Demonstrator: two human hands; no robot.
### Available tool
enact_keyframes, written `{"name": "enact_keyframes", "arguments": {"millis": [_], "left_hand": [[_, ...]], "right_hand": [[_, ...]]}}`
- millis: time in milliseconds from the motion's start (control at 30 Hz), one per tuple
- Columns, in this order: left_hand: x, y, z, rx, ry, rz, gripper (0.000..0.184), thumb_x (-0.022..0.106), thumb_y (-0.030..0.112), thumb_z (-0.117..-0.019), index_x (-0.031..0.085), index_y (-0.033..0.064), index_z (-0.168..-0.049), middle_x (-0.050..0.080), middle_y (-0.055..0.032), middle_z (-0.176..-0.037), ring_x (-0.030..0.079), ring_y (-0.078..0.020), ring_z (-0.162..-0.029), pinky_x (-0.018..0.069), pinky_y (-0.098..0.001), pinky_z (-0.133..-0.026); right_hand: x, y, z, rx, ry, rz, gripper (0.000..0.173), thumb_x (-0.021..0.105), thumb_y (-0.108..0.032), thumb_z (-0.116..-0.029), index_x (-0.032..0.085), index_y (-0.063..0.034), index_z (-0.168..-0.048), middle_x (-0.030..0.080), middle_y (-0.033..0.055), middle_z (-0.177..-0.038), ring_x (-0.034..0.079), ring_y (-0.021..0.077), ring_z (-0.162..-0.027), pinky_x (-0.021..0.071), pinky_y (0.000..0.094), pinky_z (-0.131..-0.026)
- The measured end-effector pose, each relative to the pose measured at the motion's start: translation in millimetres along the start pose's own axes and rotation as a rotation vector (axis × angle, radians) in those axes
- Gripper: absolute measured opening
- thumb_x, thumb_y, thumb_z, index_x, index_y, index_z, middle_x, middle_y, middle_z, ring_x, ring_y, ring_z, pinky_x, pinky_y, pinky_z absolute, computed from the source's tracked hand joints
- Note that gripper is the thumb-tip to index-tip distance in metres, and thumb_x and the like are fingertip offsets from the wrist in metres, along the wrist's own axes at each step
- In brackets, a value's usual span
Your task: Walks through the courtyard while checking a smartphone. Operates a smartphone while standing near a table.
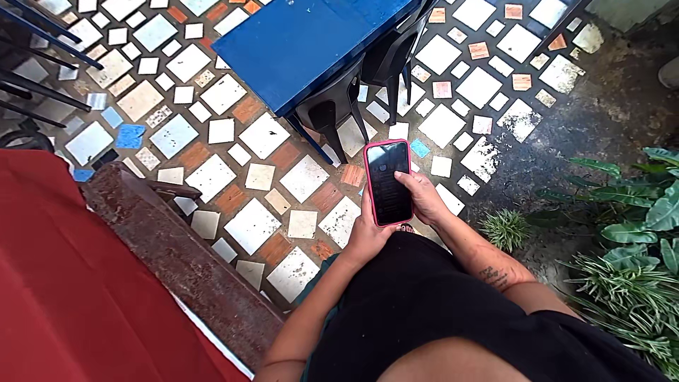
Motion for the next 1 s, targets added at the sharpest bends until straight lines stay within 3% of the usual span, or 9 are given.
{"name": "enact_keyframes", "arguments": {"millis": [200,433,1000], "left_hand": [[1,-6,2,-0.021,-0.038,0.219,0.118,0.087,0.001,-0.0753,0.006,0.0033,-0.161,0.062,-0.0165,-0.136,0.067,-0.0188,-0.120,0.0558,-0.0355,-0.106],[4,-8,6,-0.022,-0.054,0.251,0.120,0.086,0.001,-0.0763,0.001,0.0022,-0.161,0.061,-0.0174,-0.136,0.067,-0.0192,-0.120,0.0562,-0.0351,-0.105],[2,-9,10,-0.024,-0.047,0.228,0.119,0.087,0.005,-0.0769,0.003,0.0051,-0.162,0.063,-0.0161,-0.136,0.067,-0.0185,-0.119,0.0560,-0.0348,-0.105]], "right_hand": [[0,2,7,0.012,0.011,0.037,0.038,0.034,-0.034,-0.1114,0.063,-0.0088,-0.117,0.073,0.0053,-0.095,0.072,0.0117,-0.085,0.0615,0.0308,-0.077],[-1,5,11,0.026,0.045,0.049,0.044,0.030,-0.037,-0.1115,0.063,-0.0091,-0.119,0.073,0.0059,-0.098,0.072,0.0131,-0.090,0.0610,0.0330,-0.080],[0,6,14,0.039,0.040,0.073,0.048,0.028,-0.041,-0.1116,0.063,-0.0099,-0.121,0.073,0.0052,-0.102,0.071,0.0127,-0.093,0.0607,0.0333,-0.082]]}}
Point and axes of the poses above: each hand's wrist, its own z-axis away from the middle knuckle, its own x-axis out of the palm, y = z × x, the point moved 1 cm from there along -z, towards the middle knuckle
